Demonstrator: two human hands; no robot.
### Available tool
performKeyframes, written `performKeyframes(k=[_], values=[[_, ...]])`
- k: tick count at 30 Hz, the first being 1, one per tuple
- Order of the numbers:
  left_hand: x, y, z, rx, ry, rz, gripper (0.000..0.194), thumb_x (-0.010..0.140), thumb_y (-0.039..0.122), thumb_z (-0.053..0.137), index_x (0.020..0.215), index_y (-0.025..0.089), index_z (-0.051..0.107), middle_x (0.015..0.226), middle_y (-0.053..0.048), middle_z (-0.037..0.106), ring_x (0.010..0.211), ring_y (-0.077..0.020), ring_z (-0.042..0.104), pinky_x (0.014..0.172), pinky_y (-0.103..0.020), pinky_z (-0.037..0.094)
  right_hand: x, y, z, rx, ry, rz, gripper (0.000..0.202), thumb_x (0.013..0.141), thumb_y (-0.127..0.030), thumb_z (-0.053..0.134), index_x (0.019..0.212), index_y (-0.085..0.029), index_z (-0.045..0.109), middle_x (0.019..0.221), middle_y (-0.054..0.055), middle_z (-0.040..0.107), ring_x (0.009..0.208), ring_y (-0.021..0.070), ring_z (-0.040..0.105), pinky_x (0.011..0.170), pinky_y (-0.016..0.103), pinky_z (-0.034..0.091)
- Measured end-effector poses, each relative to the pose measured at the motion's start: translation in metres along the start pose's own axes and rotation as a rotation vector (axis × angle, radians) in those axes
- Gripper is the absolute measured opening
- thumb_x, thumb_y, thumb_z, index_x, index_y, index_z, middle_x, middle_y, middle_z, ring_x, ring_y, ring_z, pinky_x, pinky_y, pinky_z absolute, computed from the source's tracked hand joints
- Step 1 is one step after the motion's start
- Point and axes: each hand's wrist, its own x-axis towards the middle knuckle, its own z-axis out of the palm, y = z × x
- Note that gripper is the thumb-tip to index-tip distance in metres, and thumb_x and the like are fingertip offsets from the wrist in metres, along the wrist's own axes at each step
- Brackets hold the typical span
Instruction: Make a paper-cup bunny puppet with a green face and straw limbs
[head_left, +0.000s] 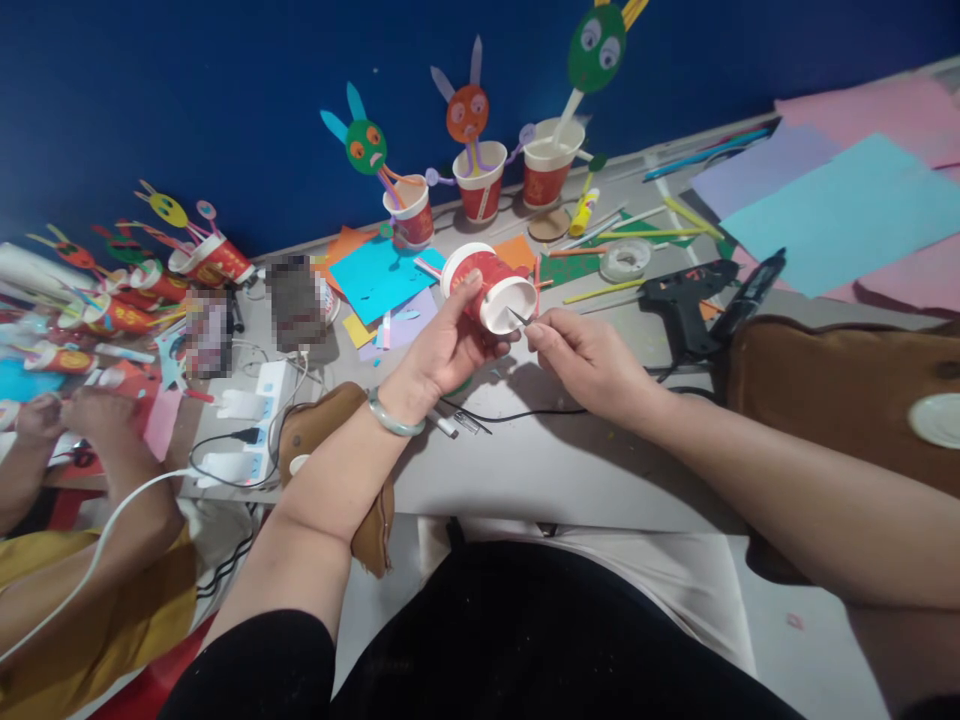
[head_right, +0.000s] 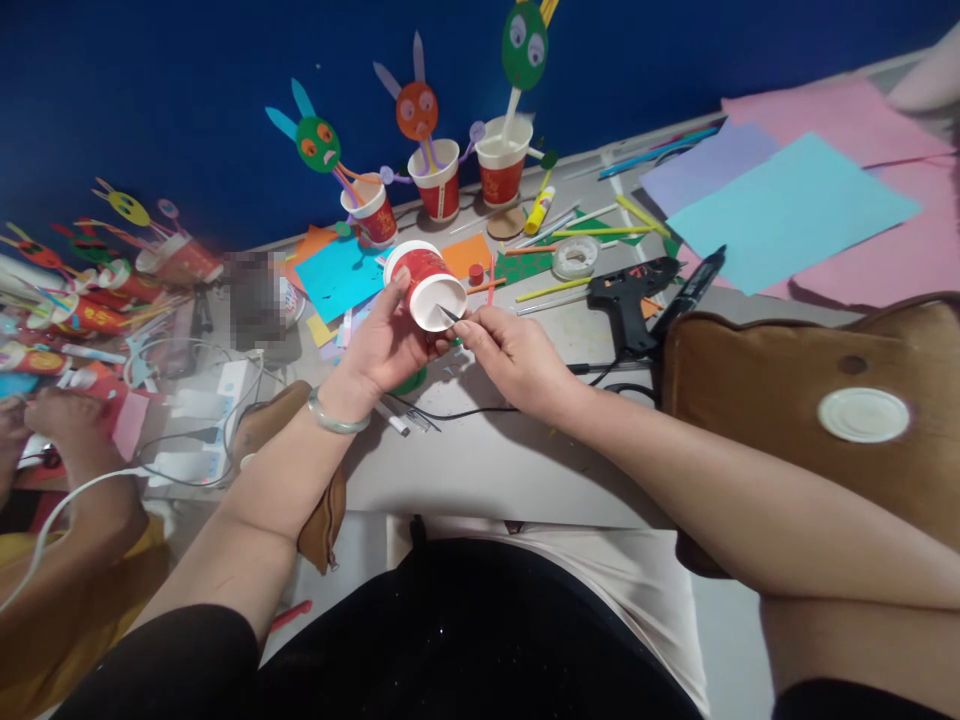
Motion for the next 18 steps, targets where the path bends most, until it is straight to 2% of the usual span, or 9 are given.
performKeyframes(k=[5, 13, 15, 18], values=[[0.0, 0.001, -0.001, -0.049, -0.016, -0.027, 0.072, 0.089, 0.088, 0.068, 0.122, 0.024, 0.074, 0.106, -0.013, 0.082, 0.115, -0.0387, 0.08, 0.089, -0.053, 0.069, 0.0, 0.002, 0.0, -0.002, -0.004, 0.005, 0.063, 0.104, -0.082, 0.053, 0.08, -0.024, 0.059, 0.064, 0.0, 0.055, 0.062, 0.016, 0.048, 0.061, 0.032, 0.036], [0.0, -0.001, 0.004, -0.019, 0.026, -0.021, 0.07, 0.092, 0.087, 0.067, 0.121, 0.024, 0.074, 0.1, -0.011, 0.082, 0.112, -0.037, 0.081, 0.084, -0.049, 0.069, 0.001, 0.003, 0.0, -0.018, 0.005, -0.001, 0.061, 0.105, -0.079, 0.054, 0.08, -0.024, 0.059, 0.063, 0.0, 0.055, 0.061, 0.0165, 0.048, 0.061, 0.032, 0.036], [-0.004, 0.003, 0.007, -0.016, 0.114, 0.057, 0.062, 0.091, 0.08, 0.075, 0.121, 0.026, 0.074, 0.102, -0.009, 0.082, 0.113, -0.0346, 0.08, 0.087, -0.047, 0.069, 0.001, 0.004, -0.001, -0.023, 0.006, -0.001, 0.063, 0.104, -0.081, 0.053, 0.08, -0.024, 0.059, 0.063, 0.0, 0.054, 0.062, 0.0166, 0.048, 0.062, 0.032, 0.036], [-0.01, 0.014, 0.007, 0.054, 0.394, 0.344, 0.052, 0.083, 0.055, 0.094, 0.124, 0.032, 0.072, 0.117, -0.002, 0.081, 0.123, -0.0272, 0.076, 0.1, -0.041, 0.066, 0.002, 0.006, -0.002, -0.017, 0.013, 0.001, 0.069, 0.101, -0.089, 0.05, 0.08, -0.024, 0.059, 0.064, 0.001, 0.054, 0.062, 0.0165, 0.047, 0.062, 0.033, 0.037]])
